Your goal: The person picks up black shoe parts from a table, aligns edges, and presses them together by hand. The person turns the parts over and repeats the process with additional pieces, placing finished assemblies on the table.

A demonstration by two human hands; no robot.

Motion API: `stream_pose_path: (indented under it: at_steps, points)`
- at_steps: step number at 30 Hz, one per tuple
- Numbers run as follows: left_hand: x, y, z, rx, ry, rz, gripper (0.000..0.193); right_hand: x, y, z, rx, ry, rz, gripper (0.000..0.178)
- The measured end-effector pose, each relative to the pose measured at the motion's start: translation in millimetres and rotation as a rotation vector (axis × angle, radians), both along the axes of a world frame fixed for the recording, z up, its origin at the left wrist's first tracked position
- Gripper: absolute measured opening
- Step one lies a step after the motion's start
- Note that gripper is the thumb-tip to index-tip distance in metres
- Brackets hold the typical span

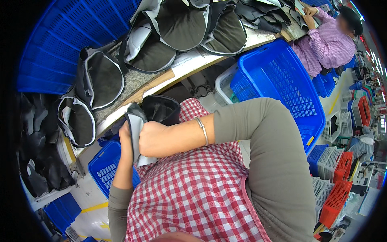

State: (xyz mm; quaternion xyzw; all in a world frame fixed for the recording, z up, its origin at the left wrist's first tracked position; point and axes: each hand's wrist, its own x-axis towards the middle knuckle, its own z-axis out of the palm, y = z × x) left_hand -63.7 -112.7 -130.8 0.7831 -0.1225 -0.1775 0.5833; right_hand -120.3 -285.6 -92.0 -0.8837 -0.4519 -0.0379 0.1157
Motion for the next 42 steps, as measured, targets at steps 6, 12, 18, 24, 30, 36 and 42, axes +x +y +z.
stream_pose_path:
  at_steps: [6, 12, 18, 24, 30, 36, 42]
  points:
    - [2.0, -8.2, 22.9, 0.000, -0.317, -0.351, 0.017, 3.9, -21.8, 3.8, 0.120, -0.096, -0.047, 0.006]
    - [9.4, -28.4, -7.6, -0.015, -0.210, -0.307, 0.008, -4.2, -16.2, -9.9, 0.121, -0.083, 0.013, 0.007]
    - [24.9, -38.9, -34.0, 0.092, 0.072, -0.119, 0.011, -4.4, -20.6, -13.4, 0.055, -0.042, 0.035, 0.010]
    - [44.7, -18.9, -18.8, -0.166, 0.341, 0.089, 0.016, 14.0, -38.5, -1.1, 0.129, -0.140, -0.044, 0.008]
    - [57.3, -27.6, -38.9, 0.203, -0.614, -0.597, 0.021, 5.2, -24.1, -5.2, 0.110, -0.125, 0.081, 0.009]
    - [47.9, -35.9, -35.7, 0.202, -0.845, -0.401, 0.016, 0.7, -18.9, 2.1, 0.125, -0.115, 0.016, 0.004]
    - [26.9, 3.5, 11.2, -0.137, 0.259, -0.303, 0.067, 7.3, -43.5, 10.2, 0.085, -0.068, -0.128, 0.003]
